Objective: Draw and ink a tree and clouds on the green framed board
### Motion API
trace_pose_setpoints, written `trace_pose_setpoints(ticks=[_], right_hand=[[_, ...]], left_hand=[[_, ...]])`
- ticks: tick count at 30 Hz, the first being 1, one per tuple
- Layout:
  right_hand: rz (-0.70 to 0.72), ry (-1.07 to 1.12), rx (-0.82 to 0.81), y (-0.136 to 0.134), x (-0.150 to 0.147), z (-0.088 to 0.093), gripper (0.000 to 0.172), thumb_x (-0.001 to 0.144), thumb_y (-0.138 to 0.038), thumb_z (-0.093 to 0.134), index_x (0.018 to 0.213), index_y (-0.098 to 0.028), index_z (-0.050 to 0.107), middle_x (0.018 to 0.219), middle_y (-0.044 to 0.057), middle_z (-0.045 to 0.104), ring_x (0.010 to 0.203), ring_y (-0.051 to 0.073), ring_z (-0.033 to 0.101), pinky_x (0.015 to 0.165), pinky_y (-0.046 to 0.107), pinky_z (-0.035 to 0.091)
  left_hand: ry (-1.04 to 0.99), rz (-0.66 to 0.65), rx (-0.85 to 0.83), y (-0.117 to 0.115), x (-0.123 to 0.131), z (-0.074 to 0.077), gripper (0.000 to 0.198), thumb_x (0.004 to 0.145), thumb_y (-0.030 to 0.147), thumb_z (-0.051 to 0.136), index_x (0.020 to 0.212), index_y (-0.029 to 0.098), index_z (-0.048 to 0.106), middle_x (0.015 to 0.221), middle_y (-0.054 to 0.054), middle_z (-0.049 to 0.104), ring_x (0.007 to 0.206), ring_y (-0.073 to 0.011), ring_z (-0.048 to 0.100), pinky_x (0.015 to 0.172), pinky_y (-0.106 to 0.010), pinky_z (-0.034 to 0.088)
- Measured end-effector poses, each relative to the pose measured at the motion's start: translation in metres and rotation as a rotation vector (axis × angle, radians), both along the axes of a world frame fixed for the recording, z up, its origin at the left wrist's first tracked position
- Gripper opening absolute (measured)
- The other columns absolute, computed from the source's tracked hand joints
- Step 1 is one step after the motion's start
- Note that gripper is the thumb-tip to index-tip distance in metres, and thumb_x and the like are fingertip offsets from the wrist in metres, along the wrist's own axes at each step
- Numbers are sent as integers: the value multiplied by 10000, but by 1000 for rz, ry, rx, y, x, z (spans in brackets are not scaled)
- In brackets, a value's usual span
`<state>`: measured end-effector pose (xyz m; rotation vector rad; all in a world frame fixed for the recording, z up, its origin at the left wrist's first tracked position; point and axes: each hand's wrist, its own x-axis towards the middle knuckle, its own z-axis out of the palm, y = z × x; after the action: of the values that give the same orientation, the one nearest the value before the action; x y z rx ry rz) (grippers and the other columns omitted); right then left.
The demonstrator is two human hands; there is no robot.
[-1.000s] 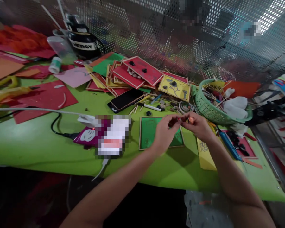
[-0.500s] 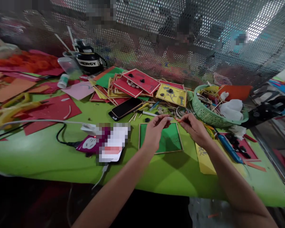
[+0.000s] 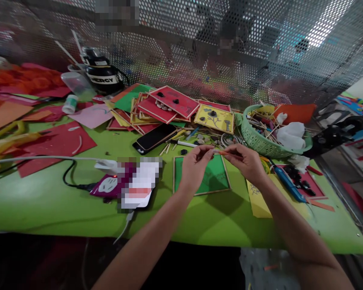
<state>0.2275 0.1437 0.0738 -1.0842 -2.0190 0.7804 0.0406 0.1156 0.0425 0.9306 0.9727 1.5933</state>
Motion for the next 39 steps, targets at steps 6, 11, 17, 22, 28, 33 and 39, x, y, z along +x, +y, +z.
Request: trace_pose_setpoints(ticks=[6,11,17,22,28,33,39], right_hand=[[-9,88,-104,-2,-4,1,329,903,-538,690,939,-212,676,847,28,700,782,168,644,732,298,538],[17,125,-153,-2,-5,0,352,882,-554,712,912,-207,659,838,24,700,771,161,639,728,293,528],[7,133,-171,-6,-12,-7,344,899,-558,690,900,-221,620,889,38,713,831,191,670,765,321,548],[20,78,-94,3,-9,-5,235,936,-444,651,971,-212,642,896,30,694,827,175,649,749,291,517],[-86,-224,17,36,-16,-14,173,906,-216,588,1066,-190,647,986,58,722,890,210,662,814,327,482],[-57,-469,136,62,-50,-29,185,944,-165,545,1081,-184,668,1039,80,740,948,225,647,851,333,464],[-44,-652,324,92,-93,-27,225,1015,-206,523,1137,-186,712,1159,125,708,1127,243,600,983,358,445]], left_hand=[[-3,-45,-10,-2,0,2,254,779,380,794,933,181,764,846,-36,758,776,-152,704,787,-300,588],[16,-44,12,-3,-2,1,209,789,340,786,927,184,773,826,-33,770,765,-155,723,768,-287,592],[31,-38,-11,-4,-2,0,248,783,390,796,911,182,755,815,-40,760,759,-169,704,776,-317,587],[102,73,105,-15,6,8,367,906,382,703,1231,221,650,764,19,630,664,-118,562,619,-229,473],[575,18,364,-30,17,2,166,998,294,569,1072,206,689,740,14,607,625,-112,517,603,-229,400],[862,-91,652,-37,25,-5,190,1017,266,527,964,193,694,844,-37,752,750,-152,670,721,-262,475],[834,-59,665,-40,23,-1,210,1039,293,510,1011,183,686,893,-39,786,746,-152,702,707,-262,504]])
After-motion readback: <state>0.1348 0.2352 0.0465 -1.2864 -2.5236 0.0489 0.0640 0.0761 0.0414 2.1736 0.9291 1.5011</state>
